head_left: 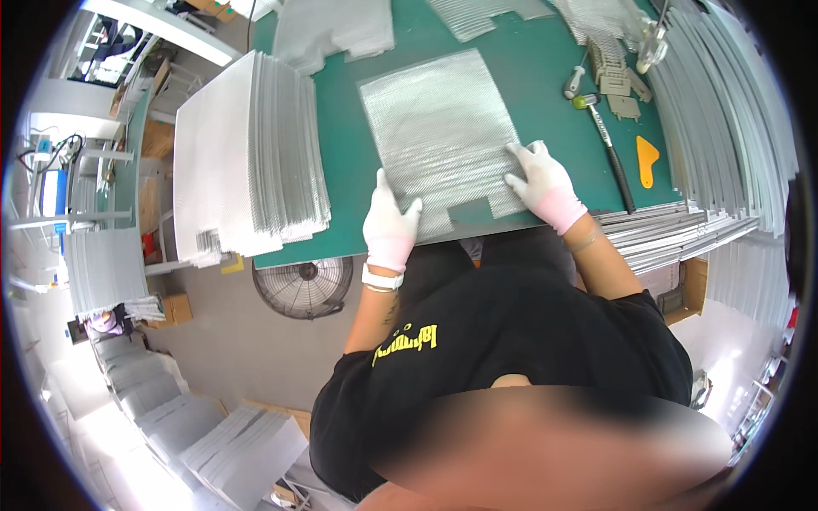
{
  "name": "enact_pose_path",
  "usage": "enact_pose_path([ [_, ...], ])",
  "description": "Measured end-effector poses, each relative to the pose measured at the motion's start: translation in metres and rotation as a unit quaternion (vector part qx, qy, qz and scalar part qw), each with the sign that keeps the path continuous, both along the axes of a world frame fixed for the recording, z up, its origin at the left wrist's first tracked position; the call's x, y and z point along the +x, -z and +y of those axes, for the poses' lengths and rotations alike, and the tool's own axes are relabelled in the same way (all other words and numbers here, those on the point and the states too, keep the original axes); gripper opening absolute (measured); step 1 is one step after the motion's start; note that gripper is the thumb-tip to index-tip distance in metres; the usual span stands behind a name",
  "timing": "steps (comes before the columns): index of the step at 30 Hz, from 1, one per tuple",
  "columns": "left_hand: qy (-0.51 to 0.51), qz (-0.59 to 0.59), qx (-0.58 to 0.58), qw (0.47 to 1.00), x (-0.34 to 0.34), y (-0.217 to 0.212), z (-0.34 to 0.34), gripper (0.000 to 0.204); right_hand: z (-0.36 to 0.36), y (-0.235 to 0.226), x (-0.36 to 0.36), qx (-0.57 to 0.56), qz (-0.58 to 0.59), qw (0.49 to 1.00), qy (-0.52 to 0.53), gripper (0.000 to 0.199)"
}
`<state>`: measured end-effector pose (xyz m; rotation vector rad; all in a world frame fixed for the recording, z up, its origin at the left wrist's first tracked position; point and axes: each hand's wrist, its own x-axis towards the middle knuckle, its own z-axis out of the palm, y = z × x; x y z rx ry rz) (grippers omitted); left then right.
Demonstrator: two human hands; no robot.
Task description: The recorder is seen assembling mesh filters by placing them into frames and securing components with an electric screwdriver.
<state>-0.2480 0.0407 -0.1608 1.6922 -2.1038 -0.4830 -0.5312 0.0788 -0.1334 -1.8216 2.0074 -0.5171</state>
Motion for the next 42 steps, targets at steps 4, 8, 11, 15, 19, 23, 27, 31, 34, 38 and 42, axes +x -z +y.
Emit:
enact_pose_path([
  [4,-0.046,-0.033,0.064,0.996,-0.007,-0.019,-0.004,0.09,-0.012,-0.013,-0.02,0.005,0.032,0.998,-0.057,0.046],
  [8,0.016,-0.076,-0.038,0.996,0.009,-0.016,-0.019,0.08,-0.095,-0.013,-0.129,-0.202,0.075,0.973,0.086,0.043],
  [11,0.161,-0.121,-0.004,0.979,0.006,-0.013,-0.04,0.062,-0.147,-0.014,-0.235,-0.131,0.282,0.906,0.288,0.078],
  [15,0.152,-0.155,-0.022,0.976,0.0,-0.021,-0.042,0.062,-0.181,-0.018,-0.275,0.044,0.24,0.922,0.301,0.089],
  [19,0.119,0.018,-0.151,0.981,-0.012,-0.042,-0.026,0.065,-0.193,-0.022,-0.28,-0.046,0.096,0.957,0.27,0.096],
  [23,0.134,0.083,-0.171,0.972,-0.023,-0.044,-0.014,0.063,-0.189,-0.006,-0.274,0.05,0.21,0.947,0.236,0.076],
  [27,0.235,-0.032,-0.194,0.952,-0.03,-0.068,-0.015,0.055,-0.198,-0.027,-0.277,0.079,0.226,0.95,0.201,0.047],
  [31,0.351,-0.121,-0.191,0.909,-0.044,-0.084,-0.019,0.048,-0.199,-0.047,-0.293,-0.155,0.287,0.921,0.214,0.037],
  [34,0.403,-0.157,-0.211,0.877,-0.061,-0.077,-0.026,0.045,-0.189,-0.055,-0.304,-0.413,0.298,0.848,0.148,0.043],
  [38,0.414,-0.198,-0.231,0.858,-0.082,-0.068,-0.027,0.032,-0.156,-0.072,-0.224,-0.493,0.223,0.839,0.061,0.045],
  [42,0.456,-0.203,-0.312,0.808,-0.102,-0.074,-0.015,0.021,-0.08,-0.081,-0.135,-0.434,0.135,0.879,0.144,0.043],
])
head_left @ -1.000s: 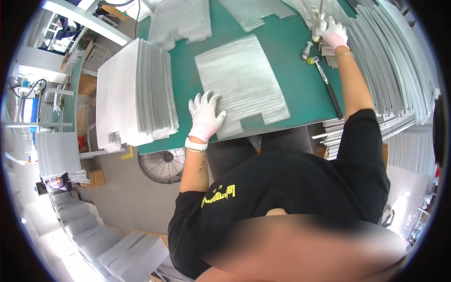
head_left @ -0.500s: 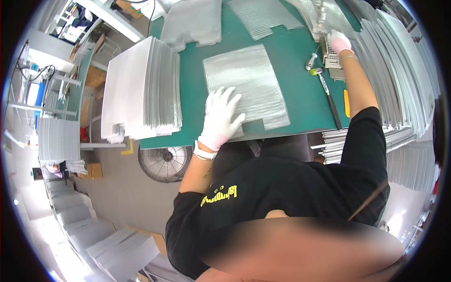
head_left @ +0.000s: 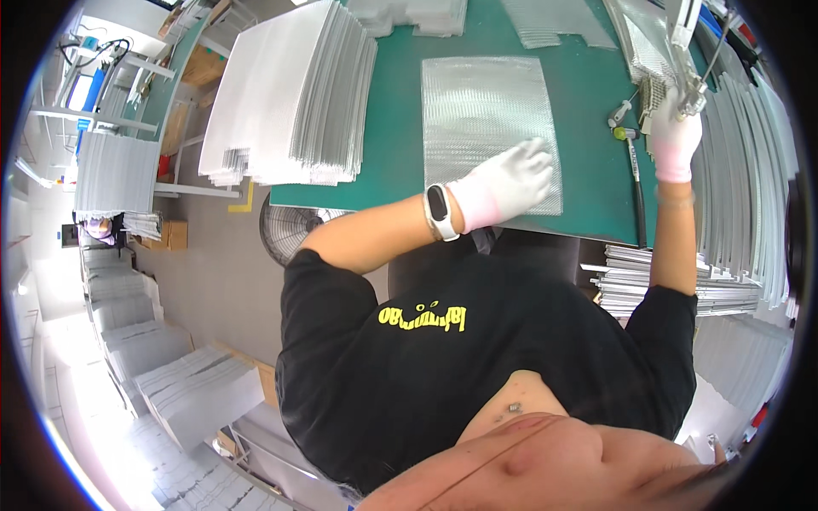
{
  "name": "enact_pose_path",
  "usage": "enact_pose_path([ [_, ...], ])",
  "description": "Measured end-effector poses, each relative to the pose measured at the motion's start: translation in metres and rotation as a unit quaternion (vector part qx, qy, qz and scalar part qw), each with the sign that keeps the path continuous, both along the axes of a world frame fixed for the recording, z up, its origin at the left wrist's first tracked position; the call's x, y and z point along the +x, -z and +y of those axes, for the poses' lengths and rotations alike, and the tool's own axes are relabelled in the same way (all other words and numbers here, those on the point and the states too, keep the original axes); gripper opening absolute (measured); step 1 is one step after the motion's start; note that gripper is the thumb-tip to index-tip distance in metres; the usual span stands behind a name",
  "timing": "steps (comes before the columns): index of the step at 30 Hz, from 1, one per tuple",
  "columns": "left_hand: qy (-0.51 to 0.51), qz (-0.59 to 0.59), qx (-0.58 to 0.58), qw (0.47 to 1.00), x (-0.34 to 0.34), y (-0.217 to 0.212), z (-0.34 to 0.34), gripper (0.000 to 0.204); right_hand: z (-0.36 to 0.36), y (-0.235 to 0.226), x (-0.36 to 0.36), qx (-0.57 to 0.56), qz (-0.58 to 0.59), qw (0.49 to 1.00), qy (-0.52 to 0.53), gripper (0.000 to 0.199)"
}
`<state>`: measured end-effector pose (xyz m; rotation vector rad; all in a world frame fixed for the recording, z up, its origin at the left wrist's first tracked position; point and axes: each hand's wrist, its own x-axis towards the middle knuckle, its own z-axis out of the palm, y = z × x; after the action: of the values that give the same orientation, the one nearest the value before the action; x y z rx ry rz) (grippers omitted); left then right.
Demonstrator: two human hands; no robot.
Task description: The recorder is seen assembling mesh filters by placing them into frames and securing components with an electric screwdriver.
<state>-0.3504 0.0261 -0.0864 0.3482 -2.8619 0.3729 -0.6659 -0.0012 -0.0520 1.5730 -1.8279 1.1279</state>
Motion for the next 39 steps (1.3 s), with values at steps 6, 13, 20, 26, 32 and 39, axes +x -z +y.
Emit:
enact_pose_path([
  [6,0.085,-0.062,-0.051,0.993,-0.01,0.008,0.012,0.023,0.059,0.0,0.059,-0.085,0.001,0.993,-0.077,0.045],
  [13,0.088,-0.103,-0.065,0.989,-0.019,0.01,0.02,0.029,0.098,0.02,0.094,-0.075,-0.04,0.991,-0.101,0.048],
  [20,0.007,0.176,0.139,0.974,-0.025,-0.034,0.02,0.056,0.126,0.017,0.115,-0.016,0.065,0.99,-0.127,0.054],
  [26,0.13,0.255,0.184,0.94,-0.025,-0.067,0.018,0.065,0.137,0.02,0.108,-0.03,0.04,0.988,-0.145,0.054],
  [32,0.063,0.342,0.165,0.923,-0.044,-0.073,0.021,0.057,0.149,-0.005,0.095,0.069,0.108,0.981,-0.144,0.058],
  [39,0.019,0.364,0.02,0.931,-0.068,-0.067,-0.006,0.039,0.154,-0.078,0.15,-0.002,0.178,0.953,-0.247,0.036],
])
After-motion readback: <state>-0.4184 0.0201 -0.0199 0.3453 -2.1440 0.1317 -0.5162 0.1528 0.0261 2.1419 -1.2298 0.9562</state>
